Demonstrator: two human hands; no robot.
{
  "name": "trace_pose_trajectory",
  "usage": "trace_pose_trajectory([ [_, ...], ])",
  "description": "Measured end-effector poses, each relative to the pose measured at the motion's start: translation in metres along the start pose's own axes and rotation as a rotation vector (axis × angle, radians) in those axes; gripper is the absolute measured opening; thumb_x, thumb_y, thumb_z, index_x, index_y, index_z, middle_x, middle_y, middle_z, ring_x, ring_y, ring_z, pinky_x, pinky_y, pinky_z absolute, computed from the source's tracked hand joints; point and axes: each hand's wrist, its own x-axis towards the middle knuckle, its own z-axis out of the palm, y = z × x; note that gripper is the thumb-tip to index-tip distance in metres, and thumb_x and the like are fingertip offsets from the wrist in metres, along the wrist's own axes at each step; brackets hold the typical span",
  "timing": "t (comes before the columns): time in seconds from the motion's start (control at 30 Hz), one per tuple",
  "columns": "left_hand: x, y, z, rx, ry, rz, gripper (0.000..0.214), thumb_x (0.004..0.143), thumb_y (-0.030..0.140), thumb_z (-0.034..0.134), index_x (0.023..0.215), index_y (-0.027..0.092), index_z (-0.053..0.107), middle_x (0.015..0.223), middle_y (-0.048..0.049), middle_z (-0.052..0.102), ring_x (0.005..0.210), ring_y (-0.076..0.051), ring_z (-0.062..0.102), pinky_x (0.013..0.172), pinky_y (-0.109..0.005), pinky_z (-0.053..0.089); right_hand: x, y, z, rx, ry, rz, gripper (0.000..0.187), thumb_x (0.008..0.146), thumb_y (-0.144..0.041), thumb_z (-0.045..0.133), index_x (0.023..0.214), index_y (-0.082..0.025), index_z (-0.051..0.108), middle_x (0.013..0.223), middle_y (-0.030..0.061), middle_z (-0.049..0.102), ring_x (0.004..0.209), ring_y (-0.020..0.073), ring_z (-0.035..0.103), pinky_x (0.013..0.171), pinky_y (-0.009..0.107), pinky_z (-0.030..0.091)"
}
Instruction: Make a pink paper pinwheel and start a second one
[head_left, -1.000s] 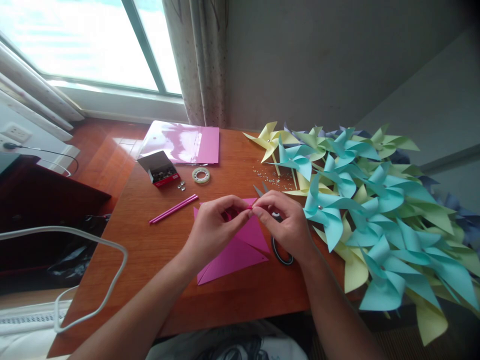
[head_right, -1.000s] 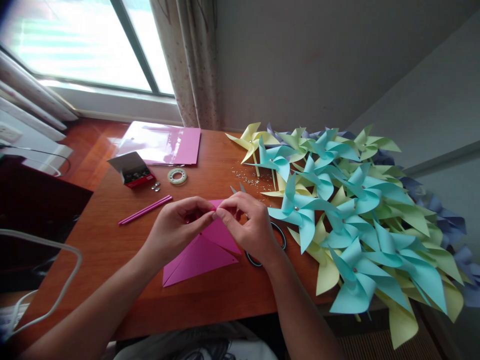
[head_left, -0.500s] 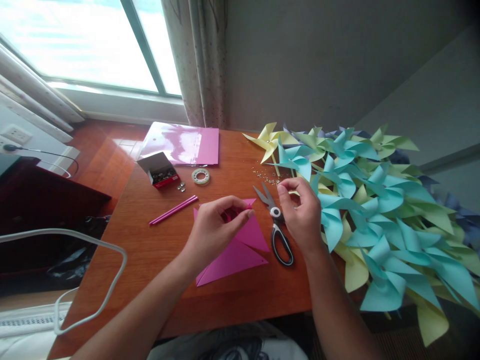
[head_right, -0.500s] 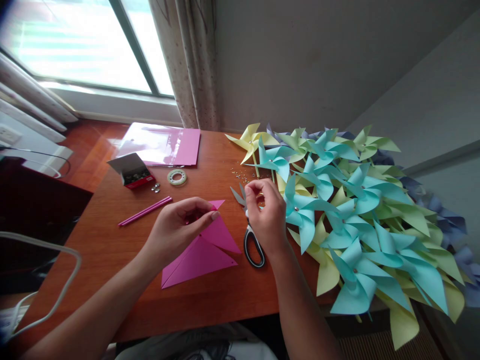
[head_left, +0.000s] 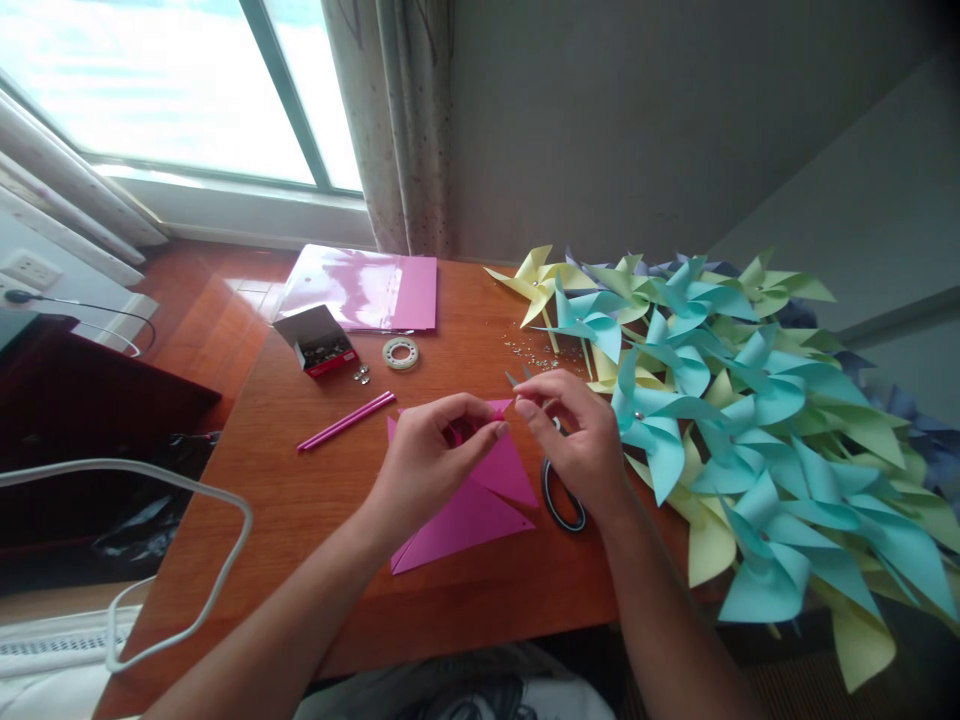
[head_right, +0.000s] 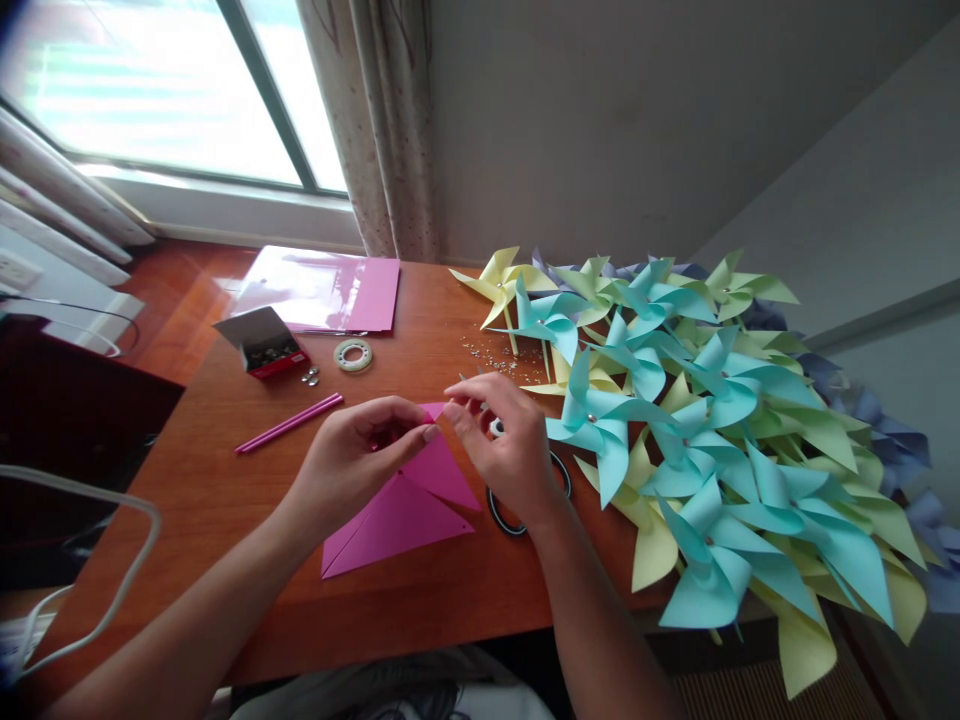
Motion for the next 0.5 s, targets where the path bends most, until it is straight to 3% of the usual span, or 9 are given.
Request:
trace_pose_trajectory([
  [0.23, 0.0, 0.0013, 0.0006, 0.053, -0.022, 0.032, 0.017, 0.086, 0.03, 0.068, 0.081, 0.014, 0.072, 0.066, -0.0003, 0.062, 0.058, -0.009, 0.044, 0.05, -0.02, 0.034, -0.0012, -0.0012, 0.0087, 0.065, -0.096, -0.039, 0.007, 0.092, -0.018, 0.063, 0.086, -0.021, 0.066, 0.082, 0.0005, 0.064, 0.072, 0.014, 0.058, 0.062, 0.027, 0.047],
  [0.5, -0.0006, 0.0036, 0.0012, 0.019, -0.061, 0.044, 0.017, 0.088, 0.029, 0.067, 0.083, 0.014, 0.07, 0.068, -0.0005, 0.062, 0.061, -0.01, 0.047, 0.054, -0.021, 0.036, 0.0, 0.0009, 0.0074, 0.052, -0.021, -0.073, 0.009, 0.091, -0.015, 0.064, 0.085, -0.02, 0.066, 0.082, 0.0006, 0.063, 0.075, 0.0145, 0.059, 0.063, 0.027, 0.047],
])
